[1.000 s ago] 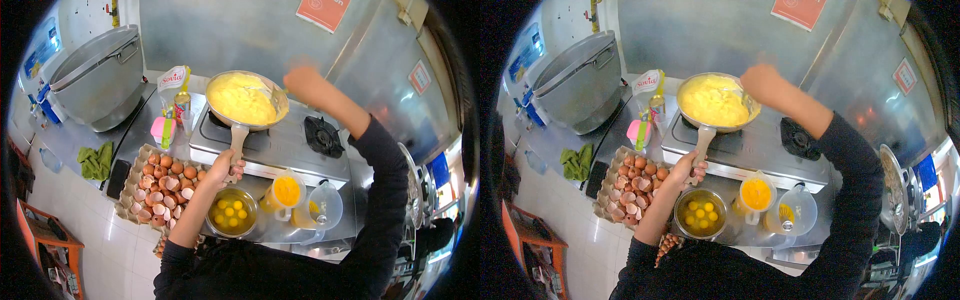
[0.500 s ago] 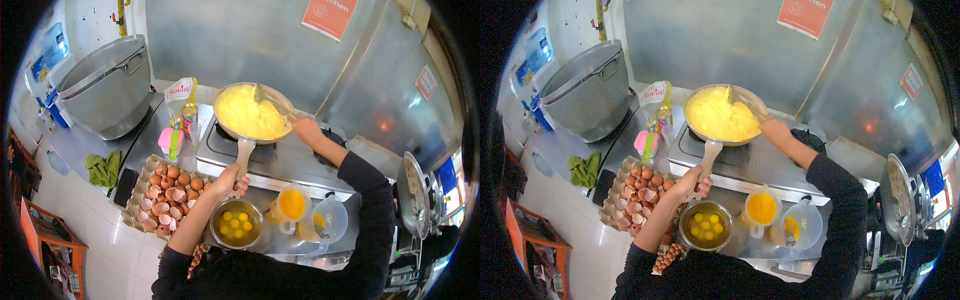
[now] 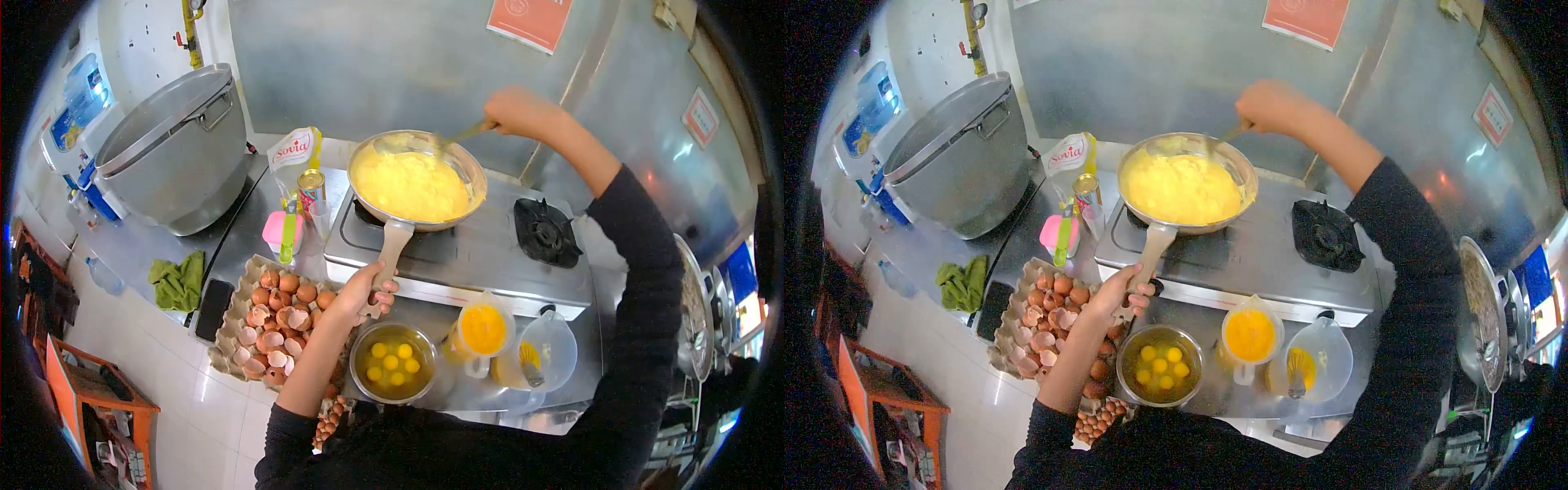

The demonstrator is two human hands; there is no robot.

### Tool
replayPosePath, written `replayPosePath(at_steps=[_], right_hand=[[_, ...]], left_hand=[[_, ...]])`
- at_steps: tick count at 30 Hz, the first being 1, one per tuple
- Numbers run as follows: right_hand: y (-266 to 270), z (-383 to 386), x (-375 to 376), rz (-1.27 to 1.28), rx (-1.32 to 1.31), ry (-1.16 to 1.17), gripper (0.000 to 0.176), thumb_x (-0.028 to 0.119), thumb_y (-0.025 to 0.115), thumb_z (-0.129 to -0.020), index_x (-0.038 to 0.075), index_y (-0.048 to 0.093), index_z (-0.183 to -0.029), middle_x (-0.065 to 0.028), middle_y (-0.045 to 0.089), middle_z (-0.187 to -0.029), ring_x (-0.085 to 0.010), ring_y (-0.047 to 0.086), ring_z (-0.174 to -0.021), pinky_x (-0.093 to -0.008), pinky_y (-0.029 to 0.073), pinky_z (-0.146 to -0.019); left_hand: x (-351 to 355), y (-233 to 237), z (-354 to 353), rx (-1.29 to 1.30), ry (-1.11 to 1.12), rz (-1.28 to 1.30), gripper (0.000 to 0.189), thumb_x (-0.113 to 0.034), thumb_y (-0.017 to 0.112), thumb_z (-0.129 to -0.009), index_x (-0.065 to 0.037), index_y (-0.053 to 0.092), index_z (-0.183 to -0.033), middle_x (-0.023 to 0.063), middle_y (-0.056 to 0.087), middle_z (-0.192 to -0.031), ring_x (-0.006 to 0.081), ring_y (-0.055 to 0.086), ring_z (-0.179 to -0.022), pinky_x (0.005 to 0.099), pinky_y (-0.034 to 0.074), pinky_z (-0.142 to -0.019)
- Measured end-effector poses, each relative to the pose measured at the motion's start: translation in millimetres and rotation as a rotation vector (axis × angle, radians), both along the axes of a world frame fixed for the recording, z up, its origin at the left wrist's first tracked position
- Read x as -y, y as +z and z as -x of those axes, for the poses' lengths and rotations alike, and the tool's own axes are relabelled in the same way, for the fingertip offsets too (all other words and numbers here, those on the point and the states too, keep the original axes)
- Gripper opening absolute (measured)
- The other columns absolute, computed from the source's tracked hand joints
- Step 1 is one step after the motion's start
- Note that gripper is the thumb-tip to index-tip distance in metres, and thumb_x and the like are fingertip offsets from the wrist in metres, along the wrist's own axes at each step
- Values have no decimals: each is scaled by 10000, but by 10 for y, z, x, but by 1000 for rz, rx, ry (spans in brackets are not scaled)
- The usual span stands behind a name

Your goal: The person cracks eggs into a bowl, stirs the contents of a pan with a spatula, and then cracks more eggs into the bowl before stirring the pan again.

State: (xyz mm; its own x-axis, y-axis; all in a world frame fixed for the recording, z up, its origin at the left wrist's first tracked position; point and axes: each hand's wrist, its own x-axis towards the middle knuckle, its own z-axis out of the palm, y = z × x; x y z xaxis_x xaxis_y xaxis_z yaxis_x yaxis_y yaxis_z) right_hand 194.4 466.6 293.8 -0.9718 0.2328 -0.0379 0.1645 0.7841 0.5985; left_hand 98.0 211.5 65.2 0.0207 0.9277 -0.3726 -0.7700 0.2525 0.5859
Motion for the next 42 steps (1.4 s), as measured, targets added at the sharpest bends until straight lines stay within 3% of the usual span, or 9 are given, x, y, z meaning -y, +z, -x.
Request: replayPosePath(at_steps=[3,6,9,12,19,23,27,35,42], right_hand=[[75,-303,-2,-134,67,176,184,153,606,-635,143,631,-817,-86,564,-627,-275,537,-670,-366,413,-554],[-148,-671,-256,371,70,68,242,139,611,-618,153,624,-859,-105,588,-691,-232,550,-665,-328,433,-594],[-64,-929,-179,519,164,-284,279,163,585,-675,171,589,-954,-111,590,-712,-201,523,-605,-298,408,-555],[-227,-1098,-218,988,99,-131,270,184,553,-712,162,574,-981,-123,579,-675,-169,482,-538,-290,376,-514],[-764,-448,419,745,-74,60,285,175,523,-700,123,565,-977,-155,574,-698,-242,559,-638,-328,432,-574],[-1124,47,750,536,-212,-252,208,85,458,-662,17,601,-797,-140,592,-747,-292,562,-641,-358,447,-580],[-1408,343,387,426,-333,-230,175,109,471,-656,-5,598,-693,-159,588,-739,-285,570,-641,-368,444,-565],[-157,-401,401,551,30,-228,236,204,506,-713,117,601,-911,-102,591,-866,-229,564,-759,-319,429,-664],[-734,-235,1105,452,-85,-203,209,109,452,-694,60,610,-822,-154,586,-756,-284,571,-713,-373,450,-604]], left_hand=[[3,10,-7,-9,0,-10,234,-307,333,-836,-83,353,-899,-26,367,-599,47,288,-425,206,284,-396],[-12,-46,2,23,9,-25,231,-307,335,-835,-85,353,-895,-24,371,-598,49,295,-421,207,288,-389],[-16,-67,7,48,9,-42,236,-311,339,-831,-86,351,-897,-22,373,-597,53,303,-418,209,295,-386],[-13,-49,4,62,-3,-35,236,-307,336,-827,-83,346,-902,-19,374,-597,57,308,-424,212,302,-392],[-32,-12,-93,-5,22,-15,240,-291,322,-825,-65,338,-905,-9,374,-597,64,316,-440,221,315,-401],[-49,-44,-100,-23,32,-17,243,-290,315,-829,-60,339,-902,-7,375,-599,65,316,-441,221,317,-405],[-33,2,-179,-98,88,-6,232,-289,307,-833,-67,346,-890,-9,374,-597,64,314,-439,215,314,-408],[-65,-50,-141,-9,48,-52,226,-293,295,-839,-76,351,-865,-17,371,-588,65,311,-428,215,304,-407],[-78,-25,-208,11,84,-21,223,-296,332,-836,-82,371,-884,-32,377,-599,34,298,-416,179,273,-364]])
